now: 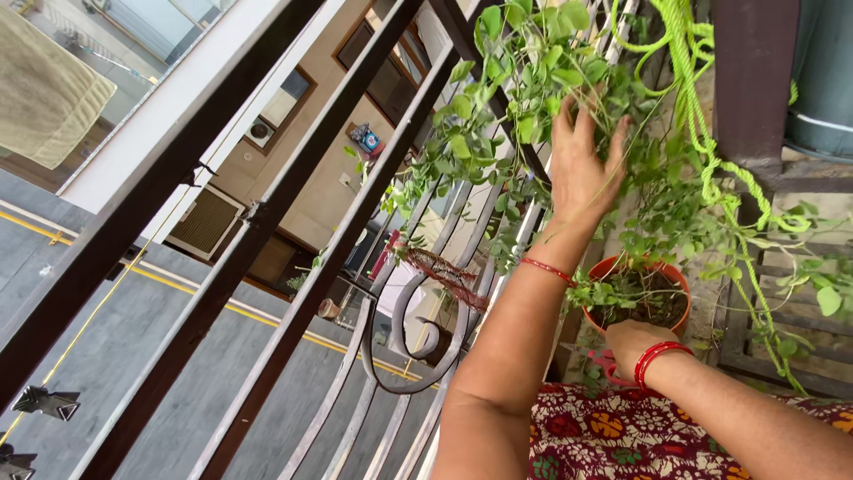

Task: The person trims a hanging potted plant using red-handled scissors. They cut several stems and leaves, collecting the trimmed pieces in the pot. The person also removes a small black object from the plant and discards it.

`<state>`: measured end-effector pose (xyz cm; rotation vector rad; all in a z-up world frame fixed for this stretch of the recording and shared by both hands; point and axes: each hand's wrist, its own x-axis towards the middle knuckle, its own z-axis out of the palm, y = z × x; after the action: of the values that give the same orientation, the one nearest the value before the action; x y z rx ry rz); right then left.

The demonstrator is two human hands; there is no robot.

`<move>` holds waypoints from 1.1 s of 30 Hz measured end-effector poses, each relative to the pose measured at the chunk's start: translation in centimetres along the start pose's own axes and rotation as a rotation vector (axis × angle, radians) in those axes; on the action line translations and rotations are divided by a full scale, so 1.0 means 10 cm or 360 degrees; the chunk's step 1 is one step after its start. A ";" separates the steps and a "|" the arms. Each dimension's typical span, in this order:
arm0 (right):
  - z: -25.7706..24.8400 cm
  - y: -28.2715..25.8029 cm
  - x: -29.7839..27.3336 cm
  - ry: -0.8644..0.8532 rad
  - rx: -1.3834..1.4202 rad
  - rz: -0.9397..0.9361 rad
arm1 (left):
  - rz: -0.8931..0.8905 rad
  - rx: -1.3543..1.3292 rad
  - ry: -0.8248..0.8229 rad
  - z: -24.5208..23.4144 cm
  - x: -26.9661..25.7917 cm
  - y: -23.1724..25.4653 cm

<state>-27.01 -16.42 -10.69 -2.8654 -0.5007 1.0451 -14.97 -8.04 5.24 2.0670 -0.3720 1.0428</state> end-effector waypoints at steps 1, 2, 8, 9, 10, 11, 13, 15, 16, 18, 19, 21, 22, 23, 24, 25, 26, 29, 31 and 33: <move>-0.01 0.00 0.00 -0.0003 -0.0028 -0.0003 | 0.0042 0.0030 0.0014 -0.02 0.01 0.01; -0.02 0.00 0.00 -0.0006 -0.0057 -0.0005 | 0.0042 0.0033 0.0033 -0.04 0.01 0.02; 0.01 -0.01 -0.01 0.0075 -0.0065 -0.0064 | 0.0050 0.0057 0.0085 -0.16 -0.08 0.03; 0.01 0.00 -0.01 0.0093 -0.0051 -0.0067 | 0.0054 0.0080 0.0088 -0.17 -0.08 0.03; 0.00 0.01 -0.01 0.0079 -0.0041 -0.0064 | 0.0058 0.0103 0.0091 -0.19 -0.07 0.03; -0.01 0.00 -0.01 0.0064 -0.0034 -0.0064 | 0.0076 0.0091 0.0095 -0.20 -0.07 0.04; -0.01 0.00 -0.01 0.0064 -0.0009 -0.0070 | 0.0111 0.0068 0.0102 -0.25 -0.07 0.04; 0.00 0.00 -0.03 0.0091 0.0029 -0.0079 | 0.0158 0.0095 0.0141 -0.28 -0.08 0.05; 0.00 0.00 -0.03 0.0112 0.0023 -0.0082 | 0.0182 0.0107 0.0160 -0.28 -0.08 0.06; -0.01 0.01 -0.04 0.0154 0.0007 -0.0094 | 0.0243 0.0204 0.0122 -0.31 -0.09 0.06; 0.00 0.00 -0.05 0.0132 0.0013 -0.0099 | 0.0269 0.0255 0.0102 -0.32 -0.11 0.05; 0.00 0.00 -0.04 0.0089 0.0024 -0.0107 | 0.0287 0.0364 0.0067 -0.32 -0.15 0.04; -0.01 -0.01 -0.03 0.0056 0.0019 -0.0086 | 0.0297 0.0418 0.0051 -0.31 -0.17 0.03; -0.02 -0.01 -0.02 0.0024 0.0014 -0.0066 | 0.0315 0.0421 0.0044 -0.31 -0.19 0.01; -0.02 -0.01 -0.01 -0.0009 0.0008 -0.0046 | 0.0333 0.0423 0.0037 -0.30 -0.21 -0.01; -0.02 -0.01 0.00 0.0016 -0.0006 -0.0055 | 0.0352 0.0425 0.0030 -0.30 -0.22 -0.03; -0.01 0.00 0.00 0.0041 -0.0019 -0.0064 | 0.0328 0.0347 0.0072 -0.29 -0.23 -0.06; 0.04 0.04 0.00 0.0126 0.0000 -0.0089 | 0.0190 0.0165 0.0170 -0.30 -0.28 -0.14; 0.05 0.05 0.01 0.0161 0.0003 -0.0096 | 0.0031 0.0109 0.0212 -0.33 -0.32 -0.19; 0.05 0.04 0.01 0.0166 -0.0025 -0.0089 | -0.0041 0.0013 0.0238 -0.39 -0.34 -0.21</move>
<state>-27.11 -16.83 -11.24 -2.8826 -0.5804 0.8817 -18.08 -3.95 2.91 1.9810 -0.2653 1.1765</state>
